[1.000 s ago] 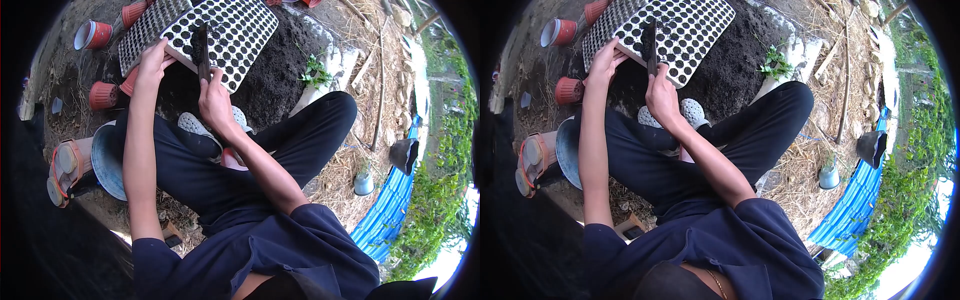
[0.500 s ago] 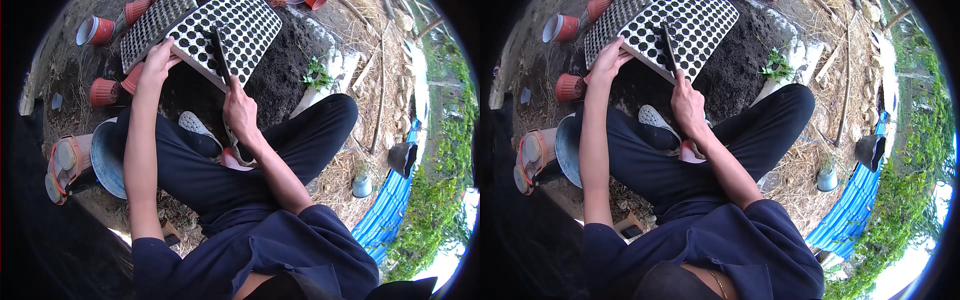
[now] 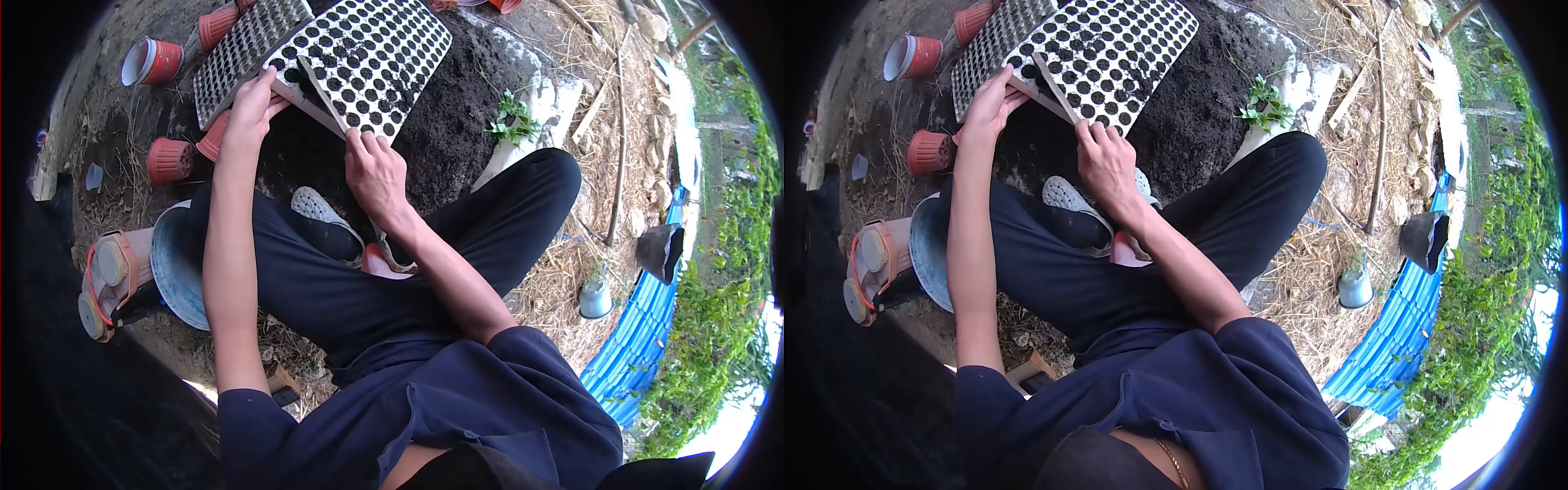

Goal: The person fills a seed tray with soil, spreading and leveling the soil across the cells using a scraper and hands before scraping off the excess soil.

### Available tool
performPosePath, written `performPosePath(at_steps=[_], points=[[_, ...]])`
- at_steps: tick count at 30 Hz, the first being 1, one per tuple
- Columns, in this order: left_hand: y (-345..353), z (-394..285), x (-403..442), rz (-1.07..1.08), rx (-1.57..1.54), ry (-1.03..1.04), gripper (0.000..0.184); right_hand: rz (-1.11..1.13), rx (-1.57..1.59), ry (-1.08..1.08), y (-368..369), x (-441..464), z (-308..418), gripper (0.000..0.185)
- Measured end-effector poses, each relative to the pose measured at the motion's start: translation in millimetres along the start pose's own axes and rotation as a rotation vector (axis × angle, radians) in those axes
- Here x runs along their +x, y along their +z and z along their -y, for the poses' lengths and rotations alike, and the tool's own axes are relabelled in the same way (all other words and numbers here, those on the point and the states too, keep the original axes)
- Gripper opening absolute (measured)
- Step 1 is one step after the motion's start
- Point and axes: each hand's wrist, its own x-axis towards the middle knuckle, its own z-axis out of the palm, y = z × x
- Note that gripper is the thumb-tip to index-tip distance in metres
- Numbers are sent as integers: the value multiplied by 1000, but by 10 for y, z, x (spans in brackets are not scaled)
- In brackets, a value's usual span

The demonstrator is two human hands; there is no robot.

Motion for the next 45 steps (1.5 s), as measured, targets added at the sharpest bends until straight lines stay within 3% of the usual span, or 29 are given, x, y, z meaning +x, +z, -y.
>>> performPosePath(at_steps=[4,11,16,20,25,29,33,36,39,42,45], points=[[-21,50,10,18,-7,37,38,-6,42,71,-28,-96,-119,23],[26,26,-31,4,1,37,38,116,-94,476,-110,-298,-562,13],[31,3,-29,24,8,32,37,83,89,430,-161,-159,-331,16],[18,11,-30,9,12,34,37,102,184,56,-145,-59,-41,13],[-15,43,3,9,11,28,36,49,128,178,-35,21,-190,13],[9,51,-31,17,17,36,36,53,-15,443,35,55,-592,17],[25,25,-48,13,18,28,37,191,-107,758,8,111,-875,26],[43,-3,-66,10,6,26,37,141,-117,856,19,94,-1032,25],[44,1,-54,-1,4,17,37,18,49,1208,57,95,-1277,28],[40,3,-35,-12,16,7,38,-290,572,1588,260,75,-1588,29],[61,-13,-61,-16,20,2,38,-297,396,1625,551,-92,-1886,29]])
